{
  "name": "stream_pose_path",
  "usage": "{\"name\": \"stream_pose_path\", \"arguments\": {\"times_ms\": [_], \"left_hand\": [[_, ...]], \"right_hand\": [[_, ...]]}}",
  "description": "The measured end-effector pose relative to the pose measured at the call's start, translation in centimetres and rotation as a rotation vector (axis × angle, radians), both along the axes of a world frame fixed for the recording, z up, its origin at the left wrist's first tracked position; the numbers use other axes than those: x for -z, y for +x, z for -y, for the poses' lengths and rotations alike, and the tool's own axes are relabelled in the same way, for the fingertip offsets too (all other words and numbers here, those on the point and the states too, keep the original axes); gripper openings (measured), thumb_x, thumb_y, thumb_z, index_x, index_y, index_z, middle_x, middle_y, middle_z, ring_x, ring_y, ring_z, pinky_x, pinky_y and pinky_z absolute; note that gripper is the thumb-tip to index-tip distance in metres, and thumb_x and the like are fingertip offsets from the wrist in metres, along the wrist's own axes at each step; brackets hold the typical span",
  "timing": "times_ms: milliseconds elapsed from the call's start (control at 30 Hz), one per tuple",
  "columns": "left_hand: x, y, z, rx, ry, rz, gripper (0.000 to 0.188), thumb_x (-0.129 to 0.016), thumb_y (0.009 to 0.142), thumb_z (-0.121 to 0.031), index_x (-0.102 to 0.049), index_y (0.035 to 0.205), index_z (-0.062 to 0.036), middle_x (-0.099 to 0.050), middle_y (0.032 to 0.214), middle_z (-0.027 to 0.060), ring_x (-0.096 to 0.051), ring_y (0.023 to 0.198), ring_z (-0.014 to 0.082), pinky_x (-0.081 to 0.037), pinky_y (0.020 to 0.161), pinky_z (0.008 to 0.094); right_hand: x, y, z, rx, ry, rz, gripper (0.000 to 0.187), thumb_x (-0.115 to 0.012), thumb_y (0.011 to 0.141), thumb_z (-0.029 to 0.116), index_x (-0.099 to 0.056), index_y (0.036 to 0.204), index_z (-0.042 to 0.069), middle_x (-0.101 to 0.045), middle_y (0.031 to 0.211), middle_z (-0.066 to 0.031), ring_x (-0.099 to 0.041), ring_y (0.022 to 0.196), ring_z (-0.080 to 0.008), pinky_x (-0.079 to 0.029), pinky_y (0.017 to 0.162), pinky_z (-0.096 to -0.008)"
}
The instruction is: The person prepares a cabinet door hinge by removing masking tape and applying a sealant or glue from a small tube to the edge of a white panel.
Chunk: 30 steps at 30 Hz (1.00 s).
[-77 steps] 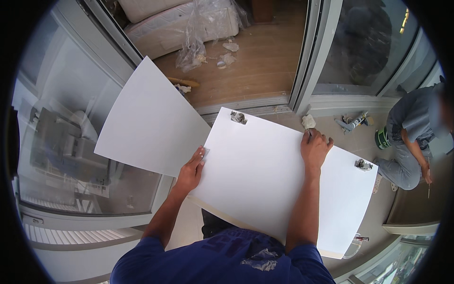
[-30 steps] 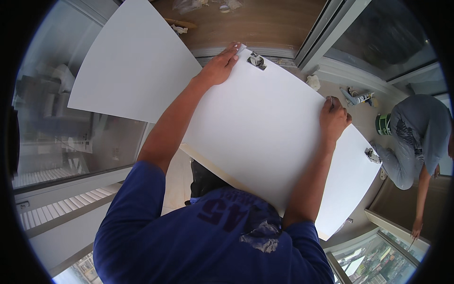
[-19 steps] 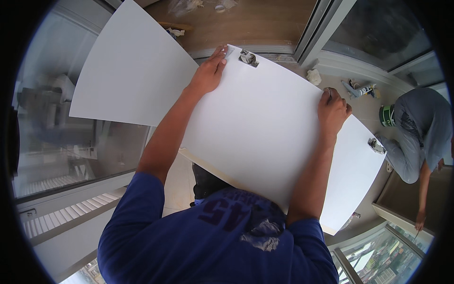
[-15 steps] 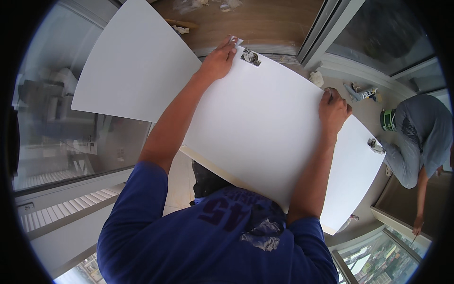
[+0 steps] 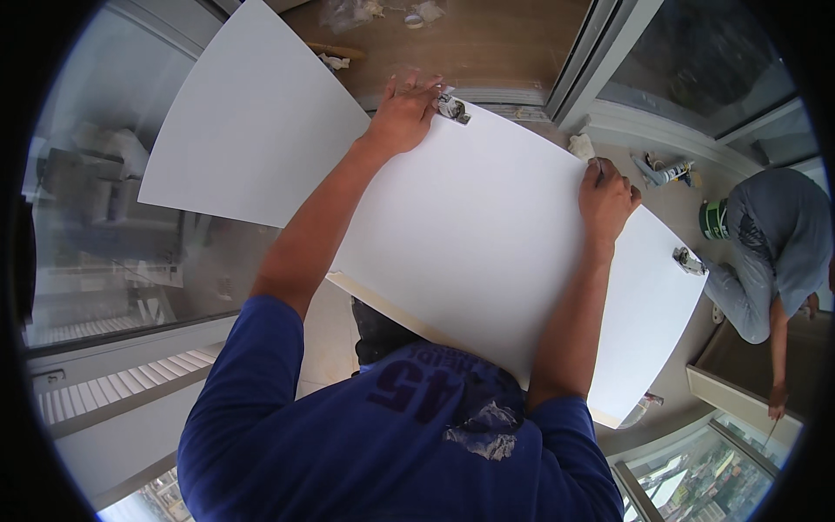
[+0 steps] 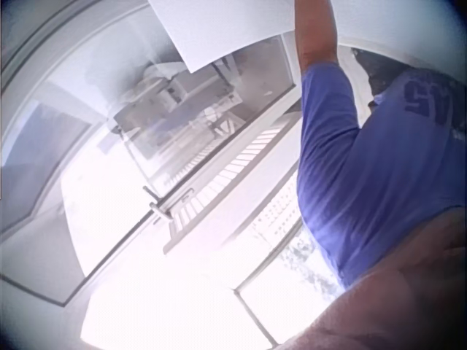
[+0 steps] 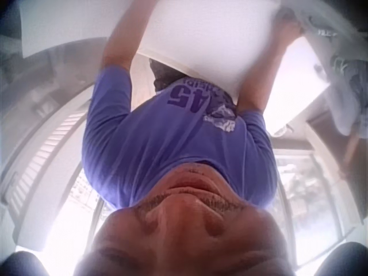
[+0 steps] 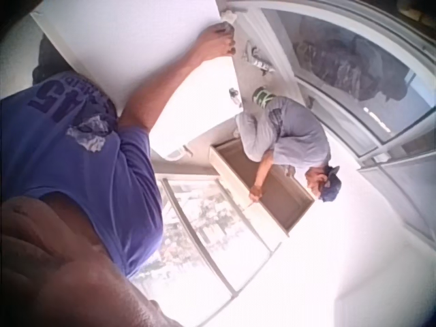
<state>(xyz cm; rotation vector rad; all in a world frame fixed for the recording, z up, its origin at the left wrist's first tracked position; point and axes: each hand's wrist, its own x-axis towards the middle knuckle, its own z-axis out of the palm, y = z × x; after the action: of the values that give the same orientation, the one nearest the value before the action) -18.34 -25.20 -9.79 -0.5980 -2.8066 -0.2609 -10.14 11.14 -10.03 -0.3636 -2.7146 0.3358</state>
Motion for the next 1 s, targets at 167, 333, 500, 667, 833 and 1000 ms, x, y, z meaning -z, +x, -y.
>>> {"name": "stream_pose_path", "arguments": {"times_ms": [167,333,500,667,833,1000], "left_hand": [[-1.5,-1.2,0.9,0.156,0.013,0.137,0.038,-0.046,0.107,-0.017,-0.059,0.142,-0.0091,-0.056,0.15,0.0075,-0.046,0.144,0.0286,-0.027,0.124,0.0539],[-1.8,-1.7,6.5,-0.162,-0.106,-0.091,0.035,-0.049,0.106,-0.017,-0.061,0.135,-0.0021,-0.058,0.148,0.0142,-0.051,0.14,0.0303,-0.032,0.123,0.0504],[-1.4,-0.2,3.0,-0.005,0.068,-0.188,0.036,-0.051,0.105,-0.013,-0.059,0.137,0.002,-0.055,0.151,0.0148,-0.048,0.143,0.0309,-0.036,0.122,0.0446],[0.0,0.7,1.3,0.104,0.096,-0.093,0.04,-0.053,0.104,-0.011,-0.056,0.142,0.0019,-0.052,0.153,0.0156,-0.045,0.146,0.0302,-0.038,0.122,0.0439],[-1.1,0.7,1.8,0.075,0.132,-0.049,0.037,-0.051,0.103,-0.012,-0.062,0.135,0.0006,-0.059,0.146,0.0169,-0.051,0.14,0.032,-0.04,0.119,0.0455],[-4.2,-0.4,-0.5,0.057,-0.046,0.128,0.037,-0.054,0.091,0.0,-0.069,0.125,0.0005,-0.068,0.132,0.0176,-0.062,0.126,0.0341,-0.046,0.111,0.0453]], "right_hand": [[-0.1,0.3,-0.4,-0.017,-0.002,0.016,0.031,-0.055,0.1,0.033,-0.077,0.113,0.016,-0.076,0.098,-0.0149,-0.07,0.098,-0.0323,-0.037,0.11,-0.0485],[-0.4,0.3,0.3,-0.002,0.006,-0.009,0.03,-0.055,0.1,0.033,-0.077,0.112,0.017,-0.077,0.098,-0.0142,-0.07,0.099,-0.032,-0.037,0.11,-0.0478],[-0.4,0.4,0.0,-0.015,0.019,-0.035,0.03,-0.055,0.1,0.033,-0.077,0.113,0.016,-0.076,0.097,-0.014,-0.069,0.099,-0.0319,-0.037,0.109,-0.0476],[-0.3,0.2,0.2,-0.008,-0.01,0.009,0.031,-0.055,0.1,0.034,-0.077,0.113,0.015,-0.076,0.096,-0.0154,-0.069,0.1,-0.032,-0.038,0.109,-0.0476],[-0.1,0.2,-0.2,-0.021,-0.017,-0.015,0.032,-0.055,0.1,0.034,-0.077,0.113,0.014,-0.075,0.094,-0.0175,-0.069,0.098,-0.0337,-0.038,0.109,-0.0474],[0.2,0.4,-0.4,-0.026,-0.026,-0.044,0.032,-0.056,0.1,0.034,-0.077,0.112,0.014,-0.075,0.093,-0.0173,-0.069,0.097,-0.0341,-0.037,0.11,-0.0472]]}}
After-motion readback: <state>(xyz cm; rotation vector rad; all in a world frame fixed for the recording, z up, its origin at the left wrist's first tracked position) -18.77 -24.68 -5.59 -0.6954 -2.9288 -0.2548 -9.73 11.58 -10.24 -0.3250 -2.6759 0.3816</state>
